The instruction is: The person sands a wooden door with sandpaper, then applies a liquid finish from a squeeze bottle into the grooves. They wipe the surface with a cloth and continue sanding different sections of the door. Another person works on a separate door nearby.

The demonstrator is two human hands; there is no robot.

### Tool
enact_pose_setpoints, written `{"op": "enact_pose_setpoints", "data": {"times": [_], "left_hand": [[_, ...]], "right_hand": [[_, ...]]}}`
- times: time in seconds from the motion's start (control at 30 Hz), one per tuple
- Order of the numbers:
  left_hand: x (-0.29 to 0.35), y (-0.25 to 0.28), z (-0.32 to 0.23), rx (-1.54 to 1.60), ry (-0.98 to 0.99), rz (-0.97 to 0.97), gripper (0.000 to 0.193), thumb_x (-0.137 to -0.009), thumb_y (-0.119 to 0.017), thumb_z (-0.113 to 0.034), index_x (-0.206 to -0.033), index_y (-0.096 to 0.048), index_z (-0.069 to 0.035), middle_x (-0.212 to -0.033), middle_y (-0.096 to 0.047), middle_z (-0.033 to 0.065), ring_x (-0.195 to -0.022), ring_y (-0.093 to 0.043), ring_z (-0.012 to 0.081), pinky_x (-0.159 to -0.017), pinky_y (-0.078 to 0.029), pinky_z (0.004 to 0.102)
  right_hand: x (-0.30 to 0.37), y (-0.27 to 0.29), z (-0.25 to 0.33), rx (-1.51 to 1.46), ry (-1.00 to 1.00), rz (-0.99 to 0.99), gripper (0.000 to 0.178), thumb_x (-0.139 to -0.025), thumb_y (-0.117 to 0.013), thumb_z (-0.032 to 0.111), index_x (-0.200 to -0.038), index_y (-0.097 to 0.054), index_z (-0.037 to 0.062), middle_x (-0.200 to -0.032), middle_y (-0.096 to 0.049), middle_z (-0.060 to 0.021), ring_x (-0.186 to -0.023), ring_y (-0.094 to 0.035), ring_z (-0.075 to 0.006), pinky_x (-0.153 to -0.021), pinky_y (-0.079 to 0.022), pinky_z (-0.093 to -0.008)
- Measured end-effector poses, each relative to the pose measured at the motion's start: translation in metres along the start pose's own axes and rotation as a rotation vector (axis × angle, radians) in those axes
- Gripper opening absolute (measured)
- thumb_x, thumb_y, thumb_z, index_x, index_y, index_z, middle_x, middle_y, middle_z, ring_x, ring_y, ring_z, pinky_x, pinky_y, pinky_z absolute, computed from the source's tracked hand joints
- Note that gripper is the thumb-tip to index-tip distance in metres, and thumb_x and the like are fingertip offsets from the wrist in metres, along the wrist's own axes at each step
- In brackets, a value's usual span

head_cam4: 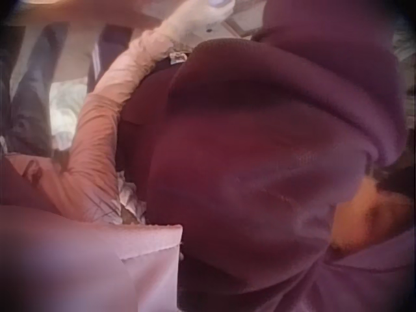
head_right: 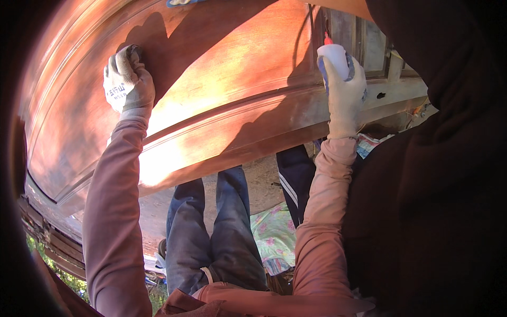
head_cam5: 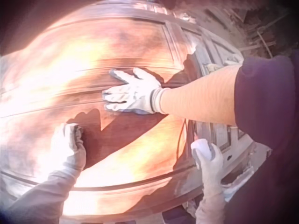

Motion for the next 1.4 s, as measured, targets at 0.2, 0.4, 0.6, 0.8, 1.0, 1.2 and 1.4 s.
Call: {"op": "enact_pose_setpoints", "data": {"times": [0.2,0.4,0.6,0.8,1.0,1.2,1.4], "left_hand": [[0.001,-0.001,0.0,0.005,-0.009,-0.021,0.016,-0.085,-0.07,-0.015,-0.099,-0.068,-0.024,-0.093,-0.067,0.0019,-0.087,-0.065,0.0293,-0.072,-0.055,0.0439],[0.0,-0.001,0.0,0.007,0.008,0.0,0.017,-0.085,-0.069,-0.014,-0.099,-0.068,-0.025,-0.093,-0.066,0.0019,-0.087,-0.065,0.0292,-0.072,-0.055,0.0441],[0.001,0.0,0.0,0.002,0.009,0.008,0.019,-0.084,-0.069,-0.014,-0.099,-0.067,-0.026,-0.095,-0.066,0.0018,-0.088,-0.065,0.0291,-0.072,-0.055,0.0436],[0.0,0.001,-0.001,0.008,-0.008,-0.005,0.02,-0.084,-0.069,-0.014,-0.1,-0.068,-0.025,-0.095,-0.067,0.0021,-0.087,-0.065,0.0291,-0.073,-0.055,0.0435],[0.0,0.0,-0.001,0.002,-0.003,-0.009,0.021,-0.084,-0.069,-0.014,-0.101,-0.068,-0.024,-0.096,-0.067,0.0023,-0.087,-0.065,0.0293,-0.073,-0.055,0.0439],[0.001,0.0,0.001,0.012,-0.005,0.011,0.021,-0.082,-0.069,-0.013,-0.1,-0.068,-0.024,-0.096,-0.067,0.0025,-0.088,-0.065,0.0292,-0.074,-0.055,0.0439],[-0.003,0.0,-0.002,0.017,0.015,0.021,0.021,-0.082,-0.069,-0.014,-0.1,-0.068,-0.025,-0.097,-0.066,0.002,-0.089,-0.064,0.0289,-0.073,-0.055,0.0436]], "right_hand": [[0.009,0.001,-0.006,-0.006,-0.013,-0.013,0.058,-0.082,-0.084,0.034,-0.124,-0.067,-0.0026,-0.121,-0.068,-0.0148,-0.11,-0.066,-0.027,-0.095,-0.051,-0.0395],[-0.001,-0.001,-0.005,0.026,-0.019,0.002,0.057,-0.082,-0.084,0.034,-0.124,-0.067,-0.0012,-0.121,-0.068,-0.014,-0.111,-0.065,-0.0272,-0.096,-0.051,-0.0407],[0.003,0.0,-0.006,0.029,0.003,-0.035,0.059,-0.083,-0.083,0.036,-0.125,-0.066,-0.001,-0.124,-0.066,-0.0141,-0.113,-0.065,-0.0272,-0.096,-0.051,-0.0401],[-0.007,-0.002,-0.001,0.083,0.041,-0.034,0.06,-0.083,-0.083,0.038,-0.126,-0.066,0.0003,-0.122,-0.067,-0.0132,-0.112,-0.065,-0.0277,-0.096,-0.051,-0.0397],[-0.023,-0.008,0.01,0.036,0.083,-0.038,0.058,-0.082,-0.083,0.04,-0.124,-0.068,0.0021,-0.118,-0.07,-0.0128,-0.108,-0.067,-0.0283,-0.094,-0.051,-0.0393],[-0.014,-0.005,0.001,0.018,0.029,-0.025,0.058,-0.082,-0.083,0.038,-0.123,-0.069,0.0008,-0.117,-0.071,-0.0133,-0.106,-0.068,-0.0277,-0.092,-0.052,-0.0394],[0.025,0.007,-0.02,-0.126,-0.03,-0.048,0.055,-0.084,-0.084,0.027,-0.125,-0.065,-0.0034,-0.119,-0.069,-0.0134,-0.107,-0.066,-0.0238,-0.094,-0.051,-0.0368]]}}
Point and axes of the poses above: each hand's wrist, its own x-axis away from the middle knuckle, its own y-axis out of the back of the hand, z = x × y, the point moved 4 cm from there along -x, towards the middle knuckle
